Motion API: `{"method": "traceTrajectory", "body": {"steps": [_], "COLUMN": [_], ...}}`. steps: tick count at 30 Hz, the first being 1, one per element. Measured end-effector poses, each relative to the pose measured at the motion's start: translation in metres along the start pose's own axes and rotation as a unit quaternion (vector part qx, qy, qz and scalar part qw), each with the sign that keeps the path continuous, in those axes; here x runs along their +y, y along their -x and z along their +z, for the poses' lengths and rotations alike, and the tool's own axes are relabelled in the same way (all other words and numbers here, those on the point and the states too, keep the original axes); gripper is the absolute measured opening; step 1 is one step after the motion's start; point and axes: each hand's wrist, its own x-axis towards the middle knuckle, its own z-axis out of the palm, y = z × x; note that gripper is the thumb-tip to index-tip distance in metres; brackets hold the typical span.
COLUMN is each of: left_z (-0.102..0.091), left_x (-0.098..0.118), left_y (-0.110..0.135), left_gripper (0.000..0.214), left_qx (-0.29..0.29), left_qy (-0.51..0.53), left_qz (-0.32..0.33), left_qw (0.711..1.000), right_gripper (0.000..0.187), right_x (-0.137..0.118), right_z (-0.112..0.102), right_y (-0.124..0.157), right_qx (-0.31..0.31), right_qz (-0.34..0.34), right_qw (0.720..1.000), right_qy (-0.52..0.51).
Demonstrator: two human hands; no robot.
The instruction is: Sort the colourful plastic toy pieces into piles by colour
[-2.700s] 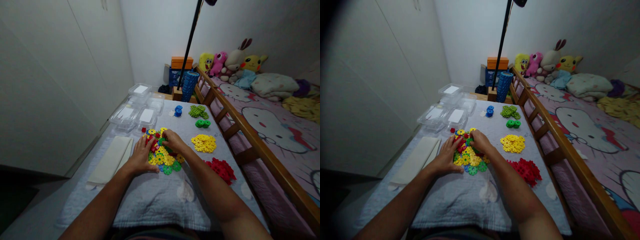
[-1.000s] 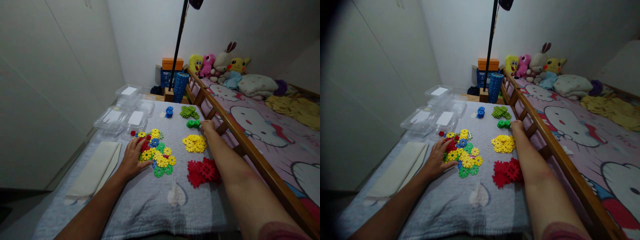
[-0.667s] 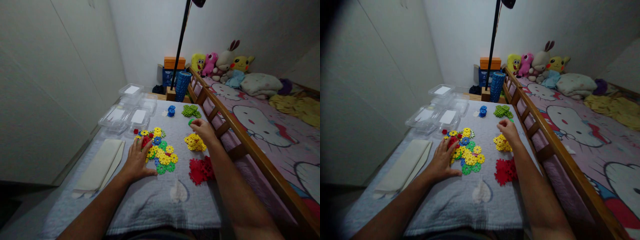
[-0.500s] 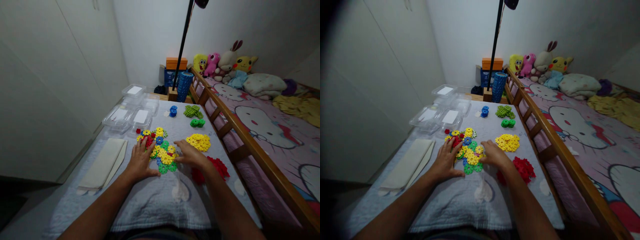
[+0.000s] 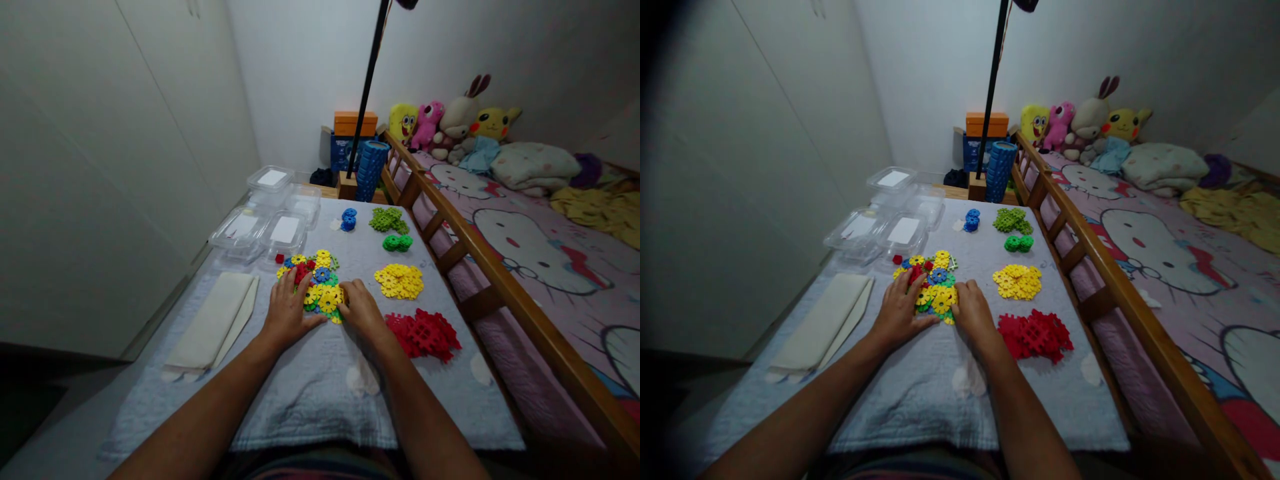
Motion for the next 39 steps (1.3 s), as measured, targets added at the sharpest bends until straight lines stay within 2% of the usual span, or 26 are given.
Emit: {"method": "traceTrajectory", "body": {"steps": [3,8,14,18,21,24,27,31,35,39], "left_z": [0.002,0.000,-0.008,-0.009,-0.008,-0.006,-0.007,-0.008,-0.008,-0.007], "left_x": [-0.004,-0.012,-0.020,-0.023,-0.025,-0.027,-0.027,-0.026,-0.026,-0.029], "left_y": [-0.003,-0.005,-0.006,-0.006,-0.006,-0.006,-0.007,-0.007,-0.006,-0.006], "left_gripper": [0.097,0.108,0.116,0.109,0.102,0.096,0.092,0.089,0.087,0.084], "left_qx": [0.018,0.034,0.023,0.022,0.027,0.026,0.020,0.017,0.017,0.024], "left_qy": [0.014,0.060,0.095,0.093,0.093,0.096,0.098,0.097,0.094,0.096], "left_qz": [0.003,0.019,0.044,0.047,0.051,0.046,0.038,0.036,0.034,0.030], "left_qw": [1.000,0.997,0.994,0.994,0.994,0.994,0.994,0.994,0.995,0.995], "right_gripper": [0.043,0.050,0.038,0.012,0.011,0.012,0.011,0.008,0.008,0.008], "right_x": [0.004,0.009,0.010,0.013,0.026,0.052,0.088,0.127,0.147,0.155], "right_z": [0.008,0.014,0.010,-0.018,-0.056,-0.094,-0.121,-0.129,-0.120,-0.113], "right_y": [-0.003,-0.004,-0.004,-0.002,-0.003,-0.010,-0.022,-0.038,-0.044,-0.045], "right_qx": [0.033,0.095,0.107,0.103,0.081,0.084,0.071,0.018,0.054,0.079], "right_qz": [-0.001,0.014,0.046,0.036,0.024,0.026,0.074,0.141,0.173,0.178], "right_qw": [0.999,0.993,0.988,0.988,0.993,0.996,0.994,0.990,0.983,0.980], "right_qy": [-0.024,-0.070,-0.103,-0.110,-0.078,-0.008,0.041,0.006,-0.027,0.035]}}
